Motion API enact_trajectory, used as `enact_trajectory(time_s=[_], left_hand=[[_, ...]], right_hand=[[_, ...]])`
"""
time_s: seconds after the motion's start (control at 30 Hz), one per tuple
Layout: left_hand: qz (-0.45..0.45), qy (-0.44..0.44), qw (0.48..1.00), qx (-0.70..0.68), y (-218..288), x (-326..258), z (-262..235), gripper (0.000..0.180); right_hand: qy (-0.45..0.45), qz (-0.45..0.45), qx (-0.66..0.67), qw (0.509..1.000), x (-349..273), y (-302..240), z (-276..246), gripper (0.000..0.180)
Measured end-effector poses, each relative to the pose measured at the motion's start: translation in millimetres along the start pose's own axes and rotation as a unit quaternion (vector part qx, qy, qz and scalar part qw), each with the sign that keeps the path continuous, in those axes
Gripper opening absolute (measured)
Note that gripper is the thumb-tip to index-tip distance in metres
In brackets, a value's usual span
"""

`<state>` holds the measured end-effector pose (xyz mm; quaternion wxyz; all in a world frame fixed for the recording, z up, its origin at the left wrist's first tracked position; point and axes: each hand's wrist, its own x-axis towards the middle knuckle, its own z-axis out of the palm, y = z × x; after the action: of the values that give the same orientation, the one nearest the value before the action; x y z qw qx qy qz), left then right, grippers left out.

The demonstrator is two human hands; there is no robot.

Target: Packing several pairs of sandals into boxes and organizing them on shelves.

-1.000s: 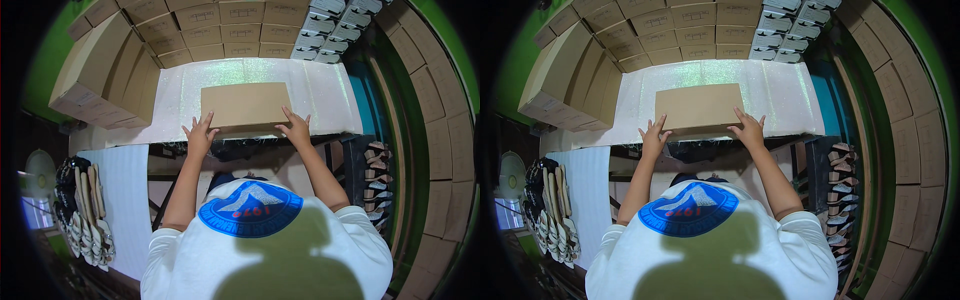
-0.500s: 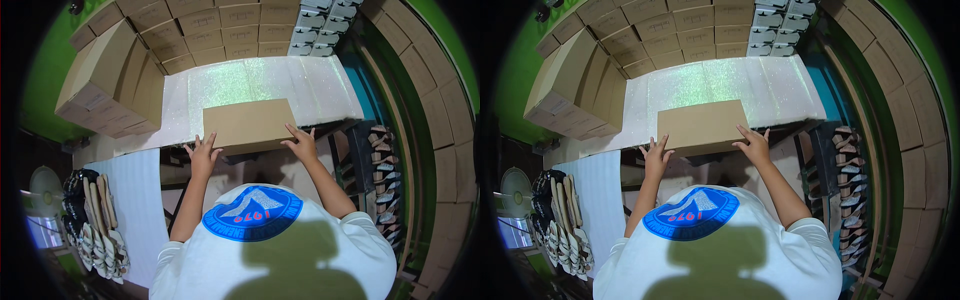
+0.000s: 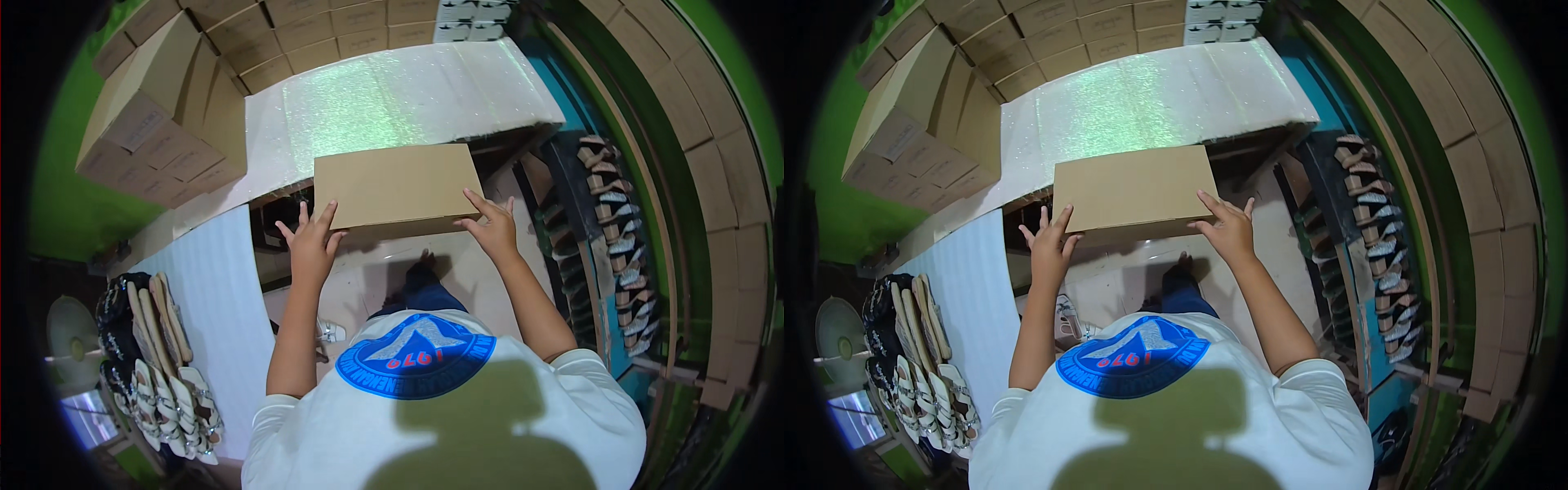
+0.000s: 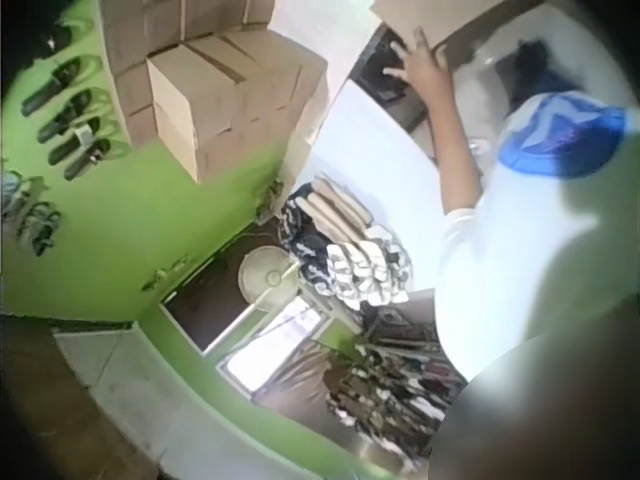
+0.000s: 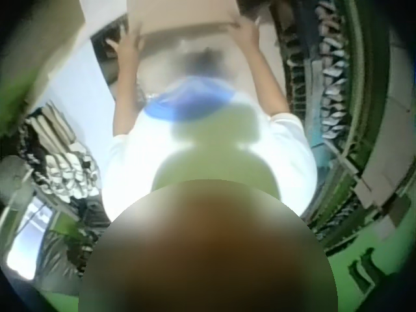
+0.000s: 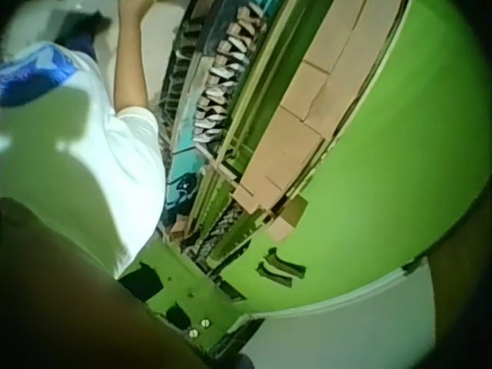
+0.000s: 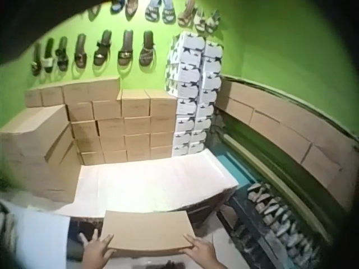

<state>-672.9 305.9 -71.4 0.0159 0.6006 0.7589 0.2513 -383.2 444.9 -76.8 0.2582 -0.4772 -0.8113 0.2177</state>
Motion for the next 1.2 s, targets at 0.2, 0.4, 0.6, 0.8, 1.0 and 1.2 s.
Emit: enact_trajectory(time_s=[0.2, 0.4, 0.6, 0.8, 1.0, 1.2], left_hand=[[0.064, -0.012, 0.998, -0.021, 30.2, -15.1, 16.6, 0.057], [0.128, -0.048, 0.990, -0.017, 97.4, -14.0, 32.7, 0.058], [0.209, -0.039, 0.976, -0.040, 202.9, -17.8, 38.0, 0.061], [0.269, 0.038, 0.960, -0.069, 341.8, -52.5, 8.2, 0.059], [0.280, 0.151, 0.943, -0.103, 463.1, -78.8, -51.4, 0.057], [0.324, 0.348, 0.869, -0.138, 587.1, -58.5, -108.6, 0.047]], right_hand=[[0.014, 0.058, -0.032, 0.998, -51.8, 12.8, -36.7, 0.060], [0.078, 0.106, -0.057, 0.990, -107.5, 50.6, -87.0, 0.061], [0.153, 0.134, -0.082, 0.976, -170.6, 87.8, -173.7, 0.062], [0.241, 0.060, -0.102, 0.963, -241.3, 102.7, -308.1, 0.063], [0.289, 0.007, -0.215, 0.933, -277.6, 79.3, -467.7, 0.063], [0.344, -0.080, -0.231, 0.907, -286.4, 48.7, -627.7, 0.059]])
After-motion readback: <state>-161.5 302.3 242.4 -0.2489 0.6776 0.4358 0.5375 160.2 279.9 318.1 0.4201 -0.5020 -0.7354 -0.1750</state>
